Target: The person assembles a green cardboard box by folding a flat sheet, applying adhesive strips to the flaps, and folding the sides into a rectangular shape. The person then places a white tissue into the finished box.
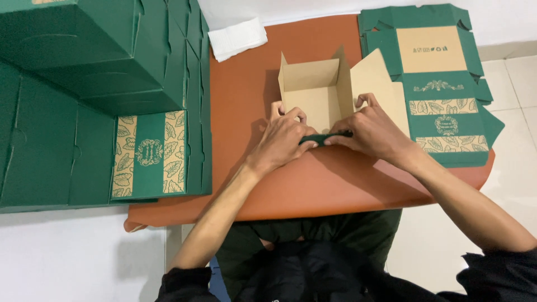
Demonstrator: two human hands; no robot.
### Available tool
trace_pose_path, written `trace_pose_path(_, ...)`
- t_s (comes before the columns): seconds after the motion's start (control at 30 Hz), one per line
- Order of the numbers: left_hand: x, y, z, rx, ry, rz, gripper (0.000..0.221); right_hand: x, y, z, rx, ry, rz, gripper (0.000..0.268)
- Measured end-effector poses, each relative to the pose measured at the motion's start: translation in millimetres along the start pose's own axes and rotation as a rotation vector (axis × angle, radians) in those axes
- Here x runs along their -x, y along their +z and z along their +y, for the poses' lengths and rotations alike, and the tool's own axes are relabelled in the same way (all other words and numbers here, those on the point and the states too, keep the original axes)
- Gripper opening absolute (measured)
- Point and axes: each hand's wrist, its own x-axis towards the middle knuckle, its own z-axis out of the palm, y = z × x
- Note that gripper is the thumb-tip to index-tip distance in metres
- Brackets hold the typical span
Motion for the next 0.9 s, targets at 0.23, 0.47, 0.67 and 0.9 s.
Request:
trace_pose_path(0.23, 3, -7, 5, 0.005, -0.023, -0.03, 0.013, 5, -3, -13, 0.097, -0.01, 0.049, 0.016)
trace_pose_path(0.47, 18, 8, 25, -0.032, -0.158, 0.001, 0.013, 34, 26, -47, 0.234, -0.033, 0.369, 0.015)
trace_pose_path(0.67, 39, -41, 58, 0.14, -0.174, 0.004, 0.052, 41, -10, -51, -0.227, 0.021, 0.2, 0.01)
trace_pose_path(0.9, 35, -92, 13, 0.08, -0.225, 0.041, 0.031, 22, -45, -11, -0.407, 0.108, 0.115, 0.011)
